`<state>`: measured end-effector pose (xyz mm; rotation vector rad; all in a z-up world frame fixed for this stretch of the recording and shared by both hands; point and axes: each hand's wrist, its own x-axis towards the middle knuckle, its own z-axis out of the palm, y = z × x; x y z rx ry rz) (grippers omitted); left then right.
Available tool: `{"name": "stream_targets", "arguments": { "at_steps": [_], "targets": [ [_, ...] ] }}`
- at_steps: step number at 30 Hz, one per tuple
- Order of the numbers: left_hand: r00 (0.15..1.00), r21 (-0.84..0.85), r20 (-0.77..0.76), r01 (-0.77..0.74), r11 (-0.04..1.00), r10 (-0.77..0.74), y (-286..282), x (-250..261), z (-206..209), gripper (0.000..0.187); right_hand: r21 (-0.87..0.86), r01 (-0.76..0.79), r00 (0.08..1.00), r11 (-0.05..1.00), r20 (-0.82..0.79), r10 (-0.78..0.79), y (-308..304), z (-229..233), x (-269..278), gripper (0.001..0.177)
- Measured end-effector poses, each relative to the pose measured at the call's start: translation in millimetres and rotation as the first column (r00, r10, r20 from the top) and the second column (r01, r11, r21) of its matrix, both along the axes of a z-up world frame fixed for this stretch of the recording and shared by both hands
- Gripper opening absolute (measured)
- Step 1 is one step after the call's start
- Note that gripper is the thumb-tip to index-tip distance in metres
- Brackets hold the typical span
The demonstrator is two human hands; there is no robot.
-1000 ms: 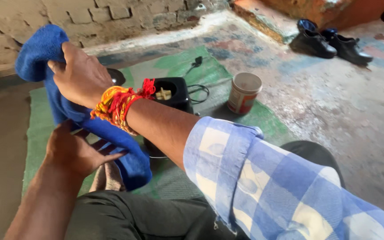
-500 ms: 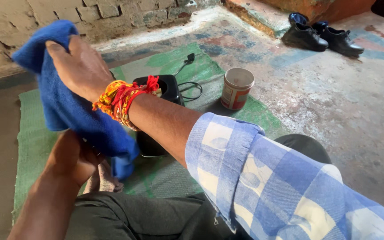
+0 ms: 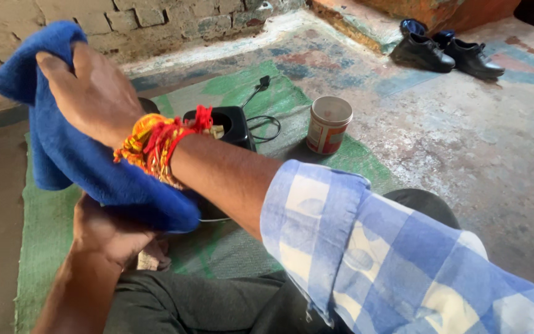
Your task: The person wipes the exterior of a black blender base with a pink cloth and then a blue cloth. The person sits on a green mat on the floor and uses both hands to rub the surface of the appliance.
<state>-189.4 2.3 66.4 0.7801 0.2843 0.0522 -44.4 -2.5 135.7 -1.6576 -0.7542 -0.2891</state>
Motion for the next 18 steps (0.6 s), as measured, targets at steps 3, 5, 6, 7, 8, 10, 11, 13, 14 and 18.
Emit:
{"name": "stream_targets", "arguments": {
  "at_steps": [3,5,6,7,8,10,11,13,14,18],
  "targets": [
    [0.991,-0.077,0.105,0.091,0.993,-0.082,2,-1,-1,0.063,0.124,-0.181,0.930,0.976,-0.300,0.210,-1,-3,-14,0.052],
    [0.984,-0.114,0.169,0.075,0.991,-0.055,4,0,-8,0.067,0.300,-0.175,0.830,0.938,-0.467,0.304,-4,-13,-26,0.047],
    [0.980,-0.104,0.199,0.042,0.994,-0.020,4,2,-12,0.068,0.380,-0.156,0.767,0.912,-0.535,0.354,-8,-18,-30,0.044],
    [0.973,-0.096,0.230,0.009,0.995,0.014,5,4,-16,0.069,0.324,-0.128,0.790,0.937,-0.538,0.294,-12,-23,-31,0.044],
    [0.965,-0.088,0.256,-0.028,0.996,0.049,7,3,-21,0.070,0.267,-0.099,0.808,0.958,-0.541,0.234,-14,-29,-34,0.044],
    [0.942,-0.073,0.314,-0.100,0.992,0.118,12,2,-27,0.072,0.199,-0.077,0.847,0.977,-0.503,0.169,-18,-38,-36,0.045],
    [0.926,-0.065,0.345,-0.136,0.989,0.150,16,2,-30,0.074,0.187,-0.084,0.870,0.979,-0.465,0.164,-23,-44,-33,0.045],
    [0.896,-0.105,0.398,-0.169,0.980,0.197,22,1,-37,0.069,0.032,-0.072,0.920,0.997,-0.384,0.079,-27,-53,-26,0.046],
    [0.879,-0.124,0.423,-0.183,0.975,0.219,25,0,-41,0.066,-0.106,-0.043,0.944,0.993,-0.328,0.006,-31,-57,-20,0.046],
    [0.850,-0.190,0.438,-0.231,0.954,0.293,38,3,-60,0.048,-0.334,-0.024,0.951,0.942,-0.298,-0.082,-51,-69,-27,0.062]
  ]
}}
